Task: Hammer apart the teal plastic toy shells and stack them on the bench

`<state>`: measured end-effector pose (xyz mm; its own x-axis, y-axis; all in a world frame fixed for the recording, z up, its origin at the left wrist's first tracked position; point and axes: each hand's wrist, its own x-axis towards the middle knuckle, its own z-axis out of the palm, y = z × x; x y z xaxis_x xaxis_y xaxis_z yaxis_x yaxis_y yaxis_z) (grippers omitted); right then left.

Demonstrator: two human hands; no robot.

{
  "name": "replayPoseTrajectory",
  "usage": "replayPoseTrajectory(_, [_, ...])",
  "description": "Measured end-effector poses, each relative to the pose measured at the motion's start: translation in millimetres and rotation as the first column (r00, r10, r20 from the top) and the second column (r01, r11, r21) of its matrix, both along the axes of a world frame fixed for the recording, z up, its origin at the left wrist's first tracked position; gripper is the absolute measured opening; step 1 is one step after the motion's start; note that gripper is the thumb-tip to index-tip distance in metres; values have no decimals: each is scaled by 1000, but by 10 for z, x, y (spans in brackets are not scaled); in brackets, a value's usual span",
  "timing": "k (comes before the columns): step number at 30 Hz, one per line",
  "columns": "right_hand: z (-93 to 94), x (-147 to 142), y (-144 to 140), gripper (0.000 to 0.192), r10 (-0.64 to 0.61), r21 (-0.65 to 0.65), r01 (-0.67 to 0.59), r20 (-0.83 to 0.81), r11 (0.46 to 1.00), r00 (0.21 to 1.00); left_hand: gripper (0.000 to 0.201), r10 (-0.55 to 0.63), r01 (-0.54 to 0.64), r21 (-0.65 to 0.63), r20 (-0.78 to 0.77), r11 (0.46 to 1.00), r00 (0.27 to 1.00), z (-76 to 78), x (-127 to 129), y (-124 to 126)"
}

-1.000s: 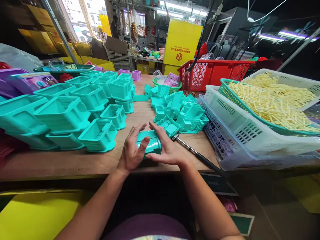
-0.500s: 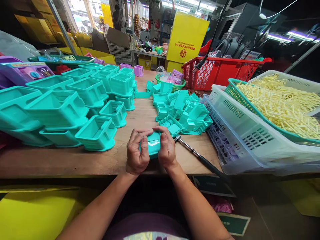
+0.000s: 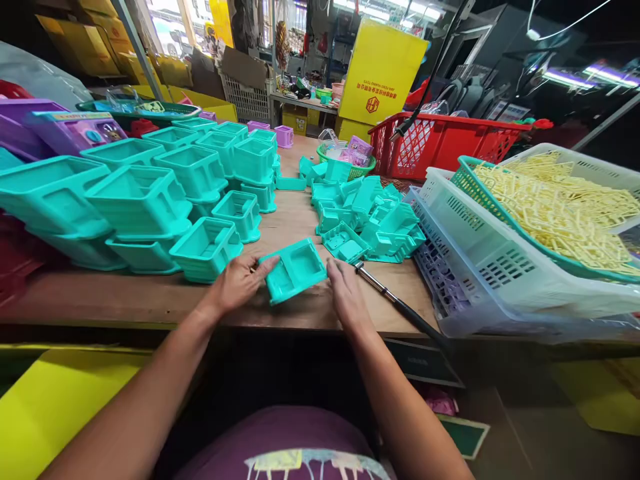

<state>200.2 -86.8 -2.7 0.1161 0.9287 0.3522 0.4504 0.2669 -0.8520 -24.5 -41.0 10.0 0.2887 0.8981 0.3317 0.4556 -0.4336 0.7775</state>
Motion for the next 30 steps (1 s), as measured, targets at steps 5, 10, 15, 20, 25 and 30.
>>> replayPoseTrajectory(5, [-171,875,-460,40,-351,148,347,675,926,649,55,-136,115,-221,-80,969,988,79,38,428])
replayPoseTrajectory(10, [-287,1313,-520,26,-228,53,414,894,909,385,60,-142,140,-275,14,951,990,-92,319,608])
replayPoseTrajectory(15, [-29,1298,-515,30,-119,-71,235,701,969,703,58,-179,195,-307,81,932,981,-113,377,613])
replayPoseTrajectory(20, [291,1239,-616,31,67,-75,-37,441,996,895,59,-135,134,-318,19,939,991,-22,378,603])
replayPoseTrajectory(25, [386,1208,-556,30,178,-113,-138,584,984,792,57,-133,119,-310,-25,943,991,0,382,604])
replayPoseTrajectory(30, [371,1086,-216,30,42,73,-98,546,993,837,56,-154,132,-304,-49,943,987,0,371,603])
